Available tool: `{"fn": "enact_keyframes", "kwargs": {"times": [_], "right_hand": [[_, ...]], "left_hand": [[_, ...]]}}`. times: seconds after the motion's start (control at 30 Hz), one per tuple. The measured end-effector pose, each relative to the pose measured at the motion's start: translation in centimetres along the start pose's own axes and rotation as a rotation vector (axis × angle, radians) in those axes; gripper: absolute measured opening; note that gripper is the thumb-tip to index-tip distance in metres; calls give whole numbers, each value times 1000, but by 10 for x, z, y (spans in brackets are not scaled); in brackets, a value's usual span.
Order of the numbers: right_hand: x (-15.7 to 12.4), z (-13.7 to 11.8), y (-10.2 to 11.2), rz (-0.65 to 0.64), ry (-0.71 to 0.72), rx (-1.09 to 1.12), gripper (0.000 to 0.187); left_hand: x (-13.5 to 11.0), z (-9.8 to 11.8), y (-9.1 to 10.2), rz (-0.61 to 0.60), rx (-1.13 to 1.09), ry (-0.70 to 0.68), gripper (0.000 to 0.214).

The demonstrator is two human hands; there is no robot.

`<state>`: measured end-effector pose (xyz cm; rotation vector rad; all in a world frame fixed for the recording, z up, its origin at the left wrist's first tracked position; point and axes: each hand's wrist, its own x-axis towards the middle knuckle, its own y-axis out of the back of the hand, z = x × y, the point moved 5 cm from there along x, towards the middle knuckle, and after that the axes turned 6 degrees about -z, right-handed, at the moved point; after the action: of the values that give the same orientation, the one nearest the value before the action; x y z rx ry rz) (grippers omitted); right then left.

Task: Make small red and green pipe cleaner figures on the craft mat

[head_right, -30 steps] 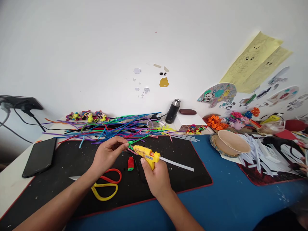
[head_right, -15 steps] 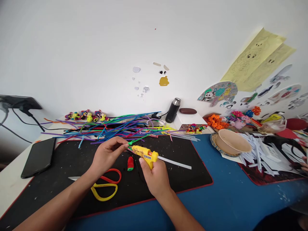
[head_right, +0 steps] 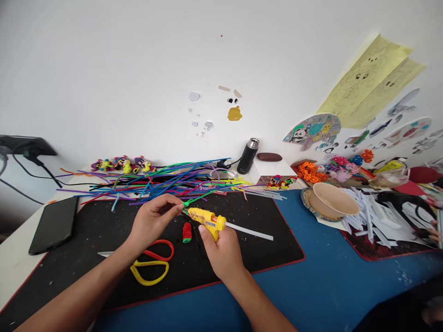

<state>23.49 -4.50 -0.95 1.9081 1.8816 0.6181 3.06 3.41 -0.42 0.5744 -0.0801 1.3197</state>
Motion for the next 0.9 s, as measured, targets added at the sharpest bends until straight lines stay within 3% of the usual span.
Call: {"fn": "enact_keyframes", "kwargs": {"times": [0.9], "right_hand": [[-4, -5, 1, -13, -1, 0, 54]], "left_hand": [[3, 18, 7, 14, 159, -101, 12]]}}
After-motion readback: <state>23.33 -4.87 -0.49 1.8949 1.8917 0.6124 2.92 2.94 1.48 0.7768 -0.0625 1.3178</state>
